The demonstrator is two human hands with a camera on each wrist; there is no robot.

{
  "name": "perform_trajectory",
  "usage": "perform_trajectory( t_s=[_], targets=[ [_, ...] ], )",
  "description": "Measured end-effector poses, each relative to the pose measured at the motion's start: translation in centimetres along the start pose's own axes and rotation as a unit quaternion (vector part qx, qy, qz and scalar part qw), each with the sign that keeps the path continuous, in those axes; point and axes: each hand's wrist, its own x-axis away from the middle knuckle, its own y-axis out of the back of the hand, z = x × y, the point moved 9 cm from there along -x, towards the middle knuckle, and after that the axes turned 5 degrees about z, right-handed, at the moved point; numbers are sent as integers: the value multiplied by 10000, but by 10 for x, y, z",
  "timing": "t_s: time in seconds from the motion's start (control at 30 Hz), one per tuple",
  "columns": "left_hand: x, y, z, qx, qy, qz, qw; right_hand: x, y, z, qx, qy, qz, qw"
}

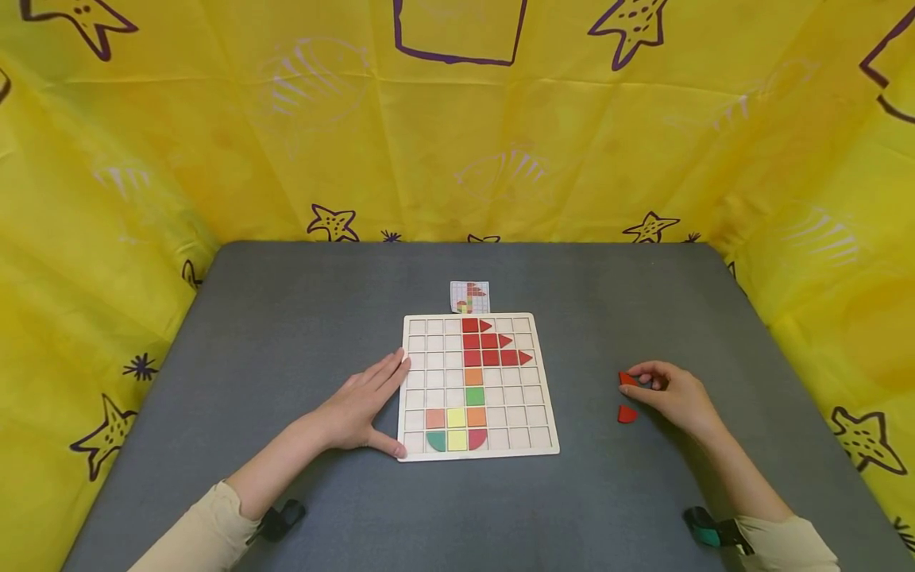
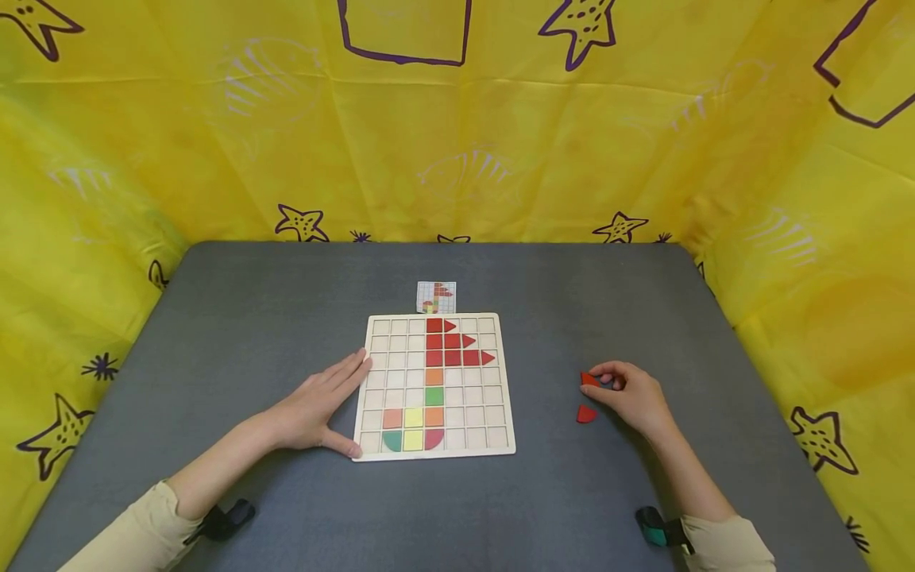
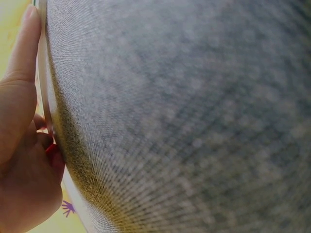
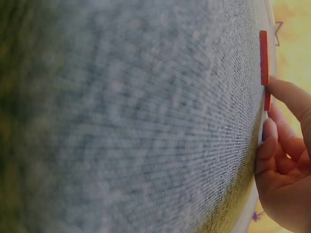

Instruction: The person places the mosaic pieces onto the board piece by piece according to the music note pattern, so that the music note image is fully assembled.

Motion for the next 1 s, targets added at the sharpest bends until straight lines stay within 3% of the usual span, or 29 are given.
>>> perform_trajectory(
  t_s=[0.13, 0.3, 0.53, 0.8, 1.0],
  targets=[
    [0, 0, -1, 0, -17, -2, 10000, 0, 1, 5, 146, 148, -189, 9996],
    [0, -1, 1, -25, -13, 19, 10000, -2, -4, 17, -114, 72, -167, 9998],
    [-1, -3, 3, -14, 79, 96, 9999, -13, -20, 56, -573, -12, 25, 9984],
    [0, -2, 2, -28, 64, 91, 9999, -24, -51, 102, -1060, 230, 289, 9937],
    [0, -2, 3, -36, 51, 83, 9999, -28, -83, 132, -1627, 412, 753, 9829]
  ],
)
